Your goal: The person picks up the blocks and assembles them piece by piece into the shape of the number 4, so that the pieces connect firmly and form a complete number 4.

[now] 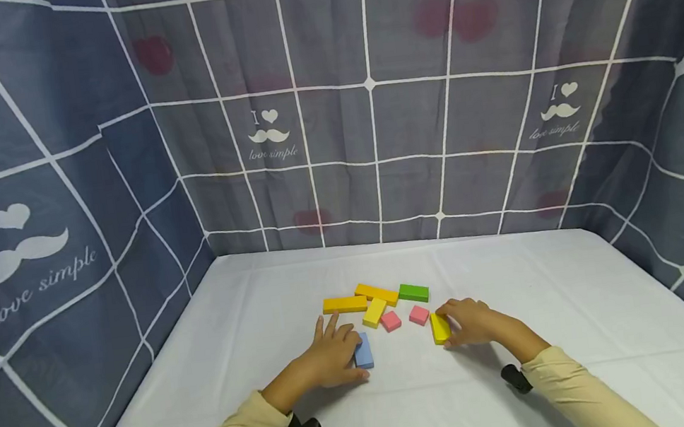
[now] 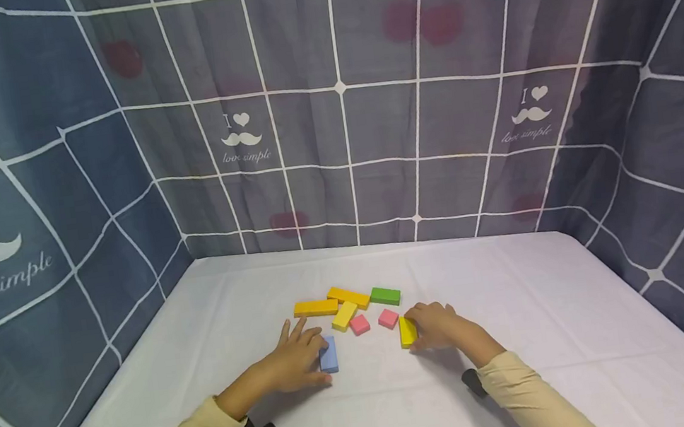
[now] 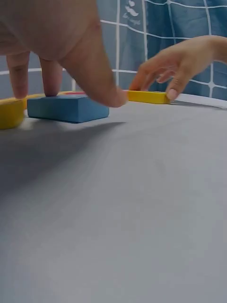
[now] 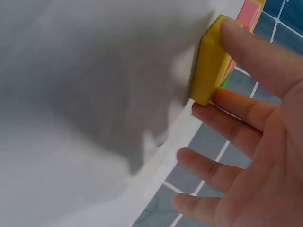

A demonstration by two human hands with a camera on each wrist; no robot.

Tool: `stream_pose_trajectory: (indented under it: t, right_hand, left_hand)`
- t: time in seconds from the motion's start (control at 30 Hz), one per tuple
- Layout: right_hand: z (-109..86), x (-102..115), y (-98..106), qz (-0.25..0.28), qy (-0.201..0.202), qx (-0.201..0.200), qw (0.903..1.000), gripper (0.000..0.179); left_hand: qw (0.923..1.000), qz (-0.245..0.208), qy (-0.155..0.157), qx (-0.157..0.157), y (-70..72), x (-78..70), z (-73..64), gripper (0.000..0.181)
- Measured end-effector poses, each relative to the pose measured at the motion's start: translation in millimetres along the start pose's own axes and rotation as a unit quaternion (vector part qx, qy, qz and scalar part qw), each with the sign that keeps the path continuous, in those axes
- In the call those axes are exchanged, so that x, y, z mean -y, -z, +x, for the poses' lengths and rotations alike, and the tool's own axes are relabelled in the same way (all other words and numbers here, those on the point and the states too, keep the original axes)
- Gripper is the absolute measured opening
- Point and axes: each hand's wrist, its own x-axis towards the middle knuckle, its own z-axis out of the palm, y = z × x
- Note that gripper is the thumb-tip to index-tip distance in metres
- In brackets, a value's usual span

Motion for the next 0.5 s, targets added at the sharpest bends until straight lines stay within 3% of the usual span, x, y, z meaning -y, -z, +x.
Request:
stream_pose_trajectory:
  t: [0.13,0.27,0.4,0.5]
  right_hand:
    - [0.7,7,0,0.003,-0.017,0.013,0.9998,0.058]
    - [-0.8,16,0,0.015,-0.026,0.02,0.9994,0.055]
    - [-4.5,26,-2,0.027,-0.023,0.019,0.9992,0.052]
    - [-6.2,34,-2,0.026,-0.011,0.014,0.9995,0.051]
  left_hand:
    - [0.9996,0.011,-0.015,-0.019,-3.7,-5.9,-6.1,0.052]
    - [0.9996,0.006,-0.022,-0.018,-5.8,-13.7,-13.0,0.048]
    - [0.9996,0.001,-0.028,-0.007,-7.3,-22.7,-19.2,0.045]
    - [0.9987,0.009,-0.046,-0.021,-6.9,-28.1,-23.8,0.044]
